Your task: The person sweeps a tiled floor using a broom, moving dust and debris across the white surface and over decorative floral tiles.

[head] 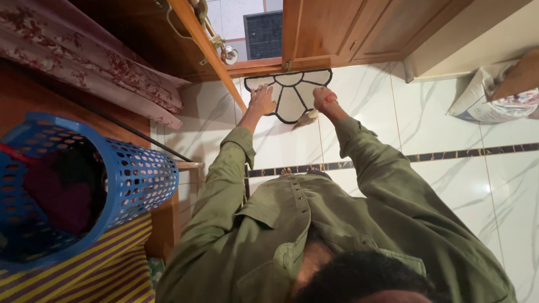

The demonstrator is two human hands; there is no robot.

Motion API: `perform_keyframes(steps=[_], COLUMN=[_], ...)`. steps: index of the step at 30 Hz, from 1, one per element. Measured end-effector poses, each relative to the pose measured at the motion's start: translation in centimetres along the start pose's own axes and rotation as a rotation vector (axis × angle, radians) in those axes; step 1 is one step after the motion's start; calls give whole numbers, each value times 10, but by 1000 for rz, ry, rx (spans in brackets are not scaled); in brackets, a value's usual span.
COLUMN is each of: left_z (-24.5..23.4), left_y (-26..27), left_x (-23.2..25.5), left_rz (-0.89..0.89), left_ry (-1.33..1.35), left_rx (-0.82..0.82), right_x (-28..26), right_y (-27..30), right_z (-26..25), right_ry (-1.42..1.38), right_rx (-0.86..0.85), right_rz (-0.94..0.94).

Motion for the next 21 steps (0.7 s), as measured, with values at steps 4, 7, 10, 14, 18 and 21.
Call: perform_keyframes(steps=[4, 7, 10, 14, 18, 21], left_z=[8, 10, 16, 31, 41, 48], left_y=[-3, -3, -9, -16, -20, -23], left_x=[-1, 2, 8, 15, 30, 42], left_rz=[-21, -31, -40, -73, -119, -126], left_ry=[5, -5, 11, 27, 90, 73], left_rx=[-4, -6, -9, -40, -28, -19], right_x=[22, 49, 76, 92, 96, 100], right_y=[54, 67, 77, 114, 144, 157], right_z=[34, 63, 83, 90, 90, 83], right_ry=[811, 456, -264, -662, -986, -1132], right_rx=[585, 558, -213, -441, -573, -627], right_rz=[-293, -282, 233, 547, 637, 633])
Point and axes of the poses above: each hand's wrist, its own y-axis away from the middle knuckle, its own z-axis out of the palm, x = y × z, the point moved 1 cm from there along -y, towards the middle knuckle, and after that the axes turned 2 degrees about z, right-handed, at the moved point
